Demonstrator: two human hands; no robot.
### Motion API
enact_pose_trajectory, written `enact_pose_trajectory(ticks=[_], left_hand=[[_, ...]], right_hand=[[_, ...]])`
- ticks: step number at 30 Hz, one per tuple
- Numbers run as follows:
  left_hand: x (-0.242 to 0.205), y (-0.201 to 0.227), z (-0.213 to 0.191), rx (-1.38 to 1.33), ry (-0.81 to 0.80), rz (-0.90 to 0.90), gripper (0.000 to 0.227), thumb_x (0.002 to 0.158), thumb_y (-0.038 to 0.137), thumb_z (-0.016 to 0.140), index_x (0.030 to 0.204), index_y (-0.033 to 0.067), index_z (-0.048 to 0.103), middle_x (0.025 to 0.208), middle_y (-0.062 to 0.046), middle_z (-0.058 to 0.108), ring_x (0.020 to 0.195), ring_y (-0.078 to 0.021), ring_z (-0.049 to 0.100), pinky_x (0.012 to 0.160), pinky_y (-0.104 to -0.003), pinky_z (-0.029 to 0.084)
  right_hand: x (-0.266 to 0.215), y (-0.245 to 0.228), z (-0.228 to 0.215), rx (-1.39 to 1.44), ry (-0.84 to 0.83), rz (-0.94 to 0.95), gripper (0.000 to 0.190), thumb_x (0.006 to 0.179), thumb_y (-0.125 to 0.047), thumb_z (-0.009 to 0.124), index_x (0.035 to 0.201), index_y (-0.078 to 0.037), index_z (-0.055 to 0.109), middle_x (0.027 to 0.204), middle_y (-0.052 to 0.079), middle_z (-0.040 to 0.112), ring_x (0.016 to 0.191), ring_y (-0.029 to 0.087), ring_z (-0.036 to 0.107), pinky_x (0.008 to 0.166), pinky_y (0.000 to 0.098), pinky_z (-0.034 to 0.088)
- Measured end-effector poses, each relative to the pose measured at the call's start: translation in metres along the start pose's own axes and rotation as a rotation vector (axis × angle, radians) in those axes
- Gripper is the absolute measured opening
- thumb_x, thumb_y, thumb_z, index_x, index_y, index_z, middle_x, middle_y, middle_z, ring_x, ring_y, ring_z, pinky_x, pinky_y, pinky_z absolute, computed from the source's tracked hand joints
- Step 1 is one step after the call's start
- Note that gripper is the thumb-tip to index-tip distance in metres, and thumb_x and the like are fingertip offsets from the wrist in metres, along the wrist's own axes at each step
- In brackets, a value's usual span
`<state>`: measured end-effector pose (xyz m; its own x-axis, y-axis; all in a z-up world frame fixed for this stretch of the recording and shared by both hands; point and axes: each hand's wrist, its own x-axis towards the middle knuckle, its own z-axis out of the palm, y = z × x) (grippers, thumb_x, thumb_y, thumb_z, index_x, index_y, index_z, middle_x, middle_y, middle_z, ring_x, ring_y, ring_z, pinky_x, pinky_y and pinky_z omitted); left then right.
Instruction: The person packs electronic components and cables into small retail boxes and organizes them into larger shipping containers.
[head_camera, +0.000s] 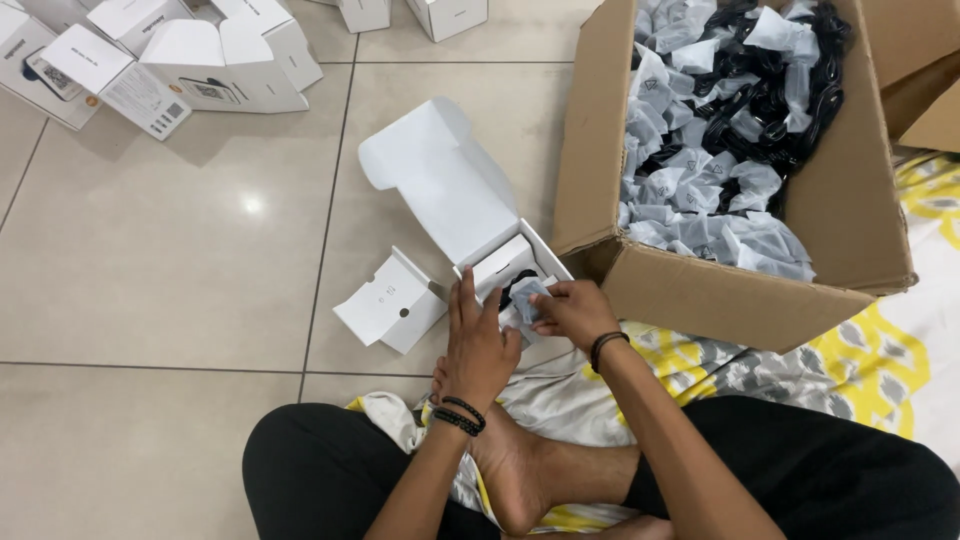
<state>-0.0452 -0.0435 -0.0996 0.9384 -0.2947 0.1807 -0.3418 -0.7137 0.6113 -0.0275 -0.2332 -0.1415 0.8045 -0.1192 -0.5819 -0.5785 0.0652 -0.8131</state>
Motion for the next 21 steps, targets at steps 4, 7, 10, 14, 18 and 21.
enact_pose_trajectory(ticks=[4, 7, 10, 14, 18, 21], left_hand=[[-0.001, -0.007, 0.010, -0.065, -0.049, -0.072, 0.060, 0.082, 0.010, 0.065, 0.139, -0.0062, 0.052, 0.165, -0.026, 0.017, 0.149, -0.0492, 0.020, 0.118, -0.051, 0.030], [0.000, -0.007, 0.010, -0.016, -0.045, -0.029, 0.066, 0.082, 0.008, 0.062, 0.143, -0.0114, 0.045, 0.167, -0.025, 0.017, 0.152, -0.0455, 0.021, 0.121, -0.050, 0.030], [-0.002, -0.008, 0.012, -0.050, -0.094, -0.074, 0.068, 0.081, 0.005, 0.061, 0.145, -0.0100, 0.044, 0.167, -0.020, 0.016, 0.153, -0.0429, 0.020, 0.118, -0.047, 0.032], [-0.003, -0.010, 0.017, -0.055, -0.052, -0.022, 0.070, 0.078, 0.002, 0.066, 0.144, -0.0096, 0.045, 0.167, -0.020, 0.015, 0.155, -0.0417, 0.017, 0.121, -0.045, 0.033], [0.000, -0.007, 0.015, -0.037, -0.112, -0.016, 0.072, 0.076, 0.000, 0.067, 0.144, -0.0082, 0.045, 0.167, -0.018, 0.016, 0.156, -0.0404, 0.015, 0.119, -0.043, 0.035], [-0.001, -0.006, 0.016, -0.066, -0.137, -0.048, 0.072, 0.075, 0.000, 0.067, 0.144, -0.0075, 0.045, 0.167, -0.018, 0.014, 0.155, -0.0399, 0.015, 0.119, -0.043, 0.034]], right_hand=[[0.032, 0.002, 0.006, -0.024, -0.024, -0.011, 0.032, 0.094, -0.018, 0.074, 0.103, 0.012, 0.070, 0.084, 0.013, 0.073, 0.067, 0.017, 0.073, 0.062, 0.0272, 0.063], [0.046, 0.000, 0.013, -0.046, -0.034, 0.059, 0.027, 0.093, -0.018, 0.072, 0.100, 0.008, 0.072, 0.084, 0.012, 0.074, 0.069, 0.018, 0.074, 0.062, 0.0273, 0.062], [0.054, 0.007, 0.019, -0.077, 0.010, 0.081, 0.027, 0.094, -0.016, 0.073, 0.097, 0.011, 0.071, 0.084, 0.015, 0.073, 0.069, 0.020, 0.074, 0.062, 0.0296, 0.063], [0.062, 0.016, 0.019, 0.074, 0.018, 0.063, 0.026, 0.095, -0.014, 0.071, 0.093, 0.012, 0.069, 0.083, 0.016, 0.072, 0.068, 0.022, 0.075, 0.061, 0.0292, 0.064], [0.069, 0.011, 0.024, 0.015, 0.080, 0.032, 0.028, 0.096, -0.012, 0.071, 0.092, 0.016, 0.068, 0.082, 0.020, 0.071, 0.067, 0.024, 0.074, 0.058, 0.0308, 0.062], [0.055, -0.004, 0.036, -0.028, 0.186, 0.018, 0.019, 0.092, -0.006, 0.071, 0.096, 0.013, 0.071, 0.085, 0.018, 0.073, 0.067, 0.025, 0.074, 0.057, 0.0308, 0.062]])
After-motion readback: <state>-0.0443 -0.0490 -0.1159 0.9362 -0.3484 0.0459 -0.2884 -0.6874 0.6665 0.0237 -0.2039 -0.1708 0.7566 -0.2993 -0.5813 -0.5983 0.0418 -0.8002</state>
